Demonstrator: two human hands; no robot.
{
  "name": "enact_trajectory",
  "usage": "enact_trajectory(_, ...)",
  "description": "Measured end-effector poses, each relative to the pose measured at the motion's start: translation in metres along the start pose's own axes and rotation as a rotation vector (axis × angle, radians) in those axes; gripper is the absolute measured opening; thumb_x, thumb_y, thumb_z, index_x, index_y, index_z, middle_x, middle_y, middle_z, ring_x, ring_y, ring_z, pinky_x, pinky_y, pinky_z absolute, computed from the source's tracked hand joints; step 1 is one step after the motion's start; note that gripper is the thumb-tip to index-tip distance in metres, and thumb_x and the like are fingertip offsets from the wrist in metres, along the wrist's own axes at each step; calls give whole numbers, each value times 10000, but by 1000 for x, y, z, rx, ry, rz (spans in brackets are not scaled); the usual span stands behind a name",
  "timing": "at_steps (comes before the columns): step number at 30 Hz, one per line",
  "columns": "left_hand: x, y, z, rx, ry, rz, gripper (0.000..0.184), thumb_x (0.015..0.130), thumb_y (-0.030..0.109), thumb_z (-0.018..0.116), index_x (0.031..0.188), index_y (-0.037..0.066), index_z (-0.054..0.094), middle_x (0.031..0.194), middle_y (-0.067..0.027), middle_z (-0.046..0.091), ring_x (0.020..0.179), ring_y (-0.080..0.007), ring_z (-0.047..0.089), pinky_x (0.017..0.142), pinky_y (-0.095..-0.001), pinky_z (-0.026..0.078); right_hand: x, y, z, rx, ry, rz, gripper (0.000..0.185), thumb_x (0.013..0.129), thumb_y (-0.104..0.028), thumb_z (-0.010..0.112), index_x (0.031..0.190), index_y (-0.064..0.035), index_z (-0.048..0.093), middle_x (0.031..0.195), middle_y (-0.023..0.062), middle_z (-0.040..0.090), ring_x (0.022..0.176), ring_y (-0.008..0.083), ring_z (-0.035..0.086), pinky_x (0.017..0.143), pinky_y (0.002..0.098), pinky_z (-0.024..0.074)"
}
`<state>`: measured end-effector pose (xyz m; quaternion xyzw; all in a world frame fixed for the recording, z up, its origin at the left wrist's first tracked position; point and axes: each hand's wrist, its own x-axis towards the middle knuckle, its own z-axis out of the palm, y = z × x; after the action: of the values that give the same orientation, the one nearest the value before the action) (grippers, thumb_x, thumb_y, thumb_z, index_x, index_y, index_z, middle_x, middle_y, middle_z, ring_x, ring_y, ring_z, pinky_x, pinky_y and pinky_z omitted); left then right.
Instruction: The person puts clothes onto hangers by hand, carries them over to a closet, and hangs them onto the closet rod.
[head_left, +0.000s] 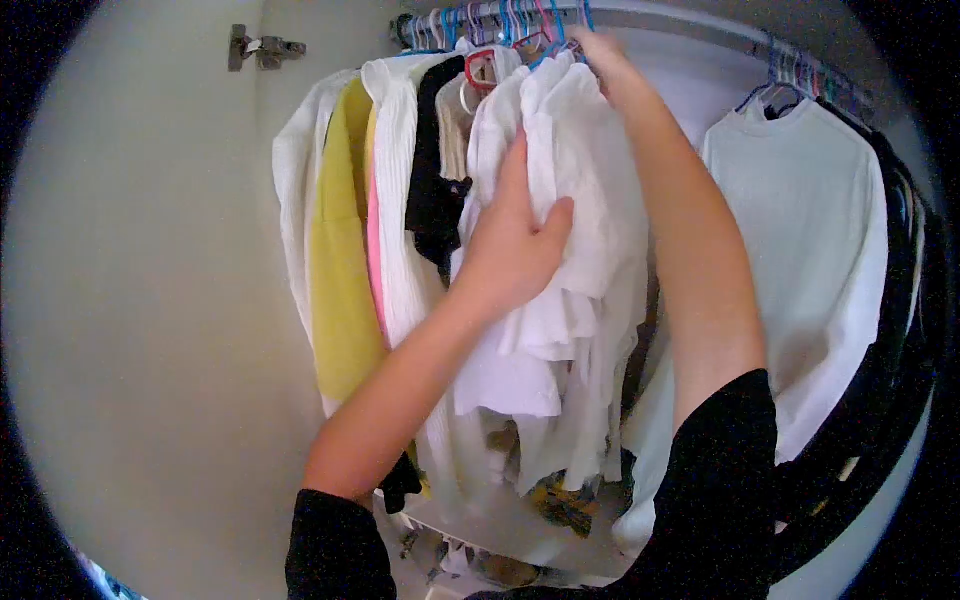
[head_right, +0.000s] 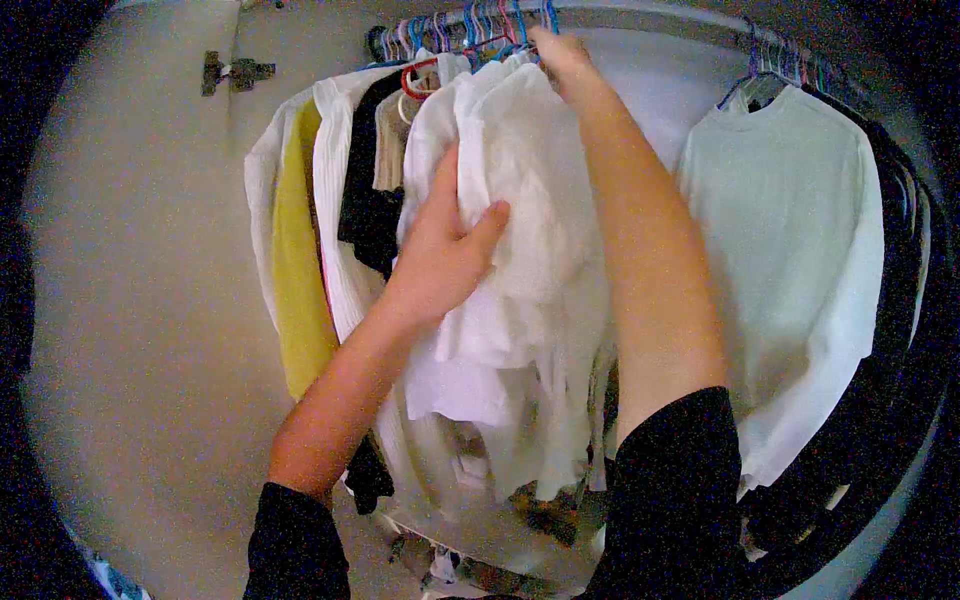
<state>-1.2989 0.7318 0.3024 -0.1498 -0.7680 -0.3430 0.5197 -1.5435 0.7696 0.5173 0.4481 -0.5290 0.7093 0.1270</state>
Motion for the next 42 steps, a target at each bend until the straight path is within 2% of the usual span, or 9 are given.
enact_trajectory(8,-11,-8,-1,267,86,121,832,878,138,677,1544,-10,201,1478,-275,436,1321,-394,493,1113,-397,387,-8,34,1,-95,390,-67,642,863,-554,630,1220,-21,638,1225,191,644,1109,357,611,954,452,469)
enact_trajectory(12,-17,-2,0,420,184,238,802,828,178,687,1526,34,320,1521,-261,377,1355,-430,430,1090,-463,382,-8,35,-6,-530,603,-551,821,841,-578,642,1479,-105,432,1493,143,486,1290,398,509,1069,538,403)
enact_trajectory(17,-35,20,-16,1138,372,452,669,723,423,729,1373,328,608,1585,-163,320,1472,-462,201,1039,-791,157,10,40,-28,-337,104,-574,704,951,-364,560,1542,-47,347,1516,222,439,1418,366,392,1184,402,287)
enact_trajectory(21,-39,21,-41,1216,407,240,876,690,526,769,1490,325,475,1620,-171,263,1477,-520,150,1064,-799,142,-3,47,-7,42,8,-530,624,963,-337,548,1495,-36,423,1464,191,497,1374,311,440,1131,412,355)
enact_trajectory(24,-32,-10,-60,1155,419,146,945,659,552,780,1512,331,439,1606,-192,293,1463,-526,210,1056,-799,171,-100,-12,25,87,-38,-142,585,962,-328,555,1484,-84,451,1408,157,556,1305,295,508,1076,425,415)
enact_trajectory(27,-27,-33,-78,1136,398,26,971,671,546,771,1538,317,398,1593,-204,317,1449,-534,247,1064,-775,217,0,59,60,127,-99,-556,590,949,-351,575,1482,-131,455,1349,160,605,1232,314,569,1033,449,450)
enact_trajectory(34,-27,-63,-98,1143,371,10,928,691,528,731,1532,310,405,1556,-212,378,1448,-506,278,1064,-769,234,28,76,117,-302,237,-482,556,955,-333,588,1454,-121,462,1178,206,670,1129,343,618,987,447,469)
enact_trajectory(40,-40,-80,-83,1131,351,33,903,692,540,726,1512,301,432,1514,-215,431,1425,-479,337,1064,-758,254,-2,84,91,169,-98,-584,538,1015,-341,533,1482,-100,417,1317,188,570,1149,290,566,1001,403,455)
enact_trajectory(42,-40,-76,-84,1134,376,82,905,692,541,727,1513,301,431,1508,-219,436,1419,-477,345,1064,-751,264,6,80,85,32,-116,-470,624,1024,-390,525,1539,-103,321,1532,184,368,1374,317,396,1080,444,399)
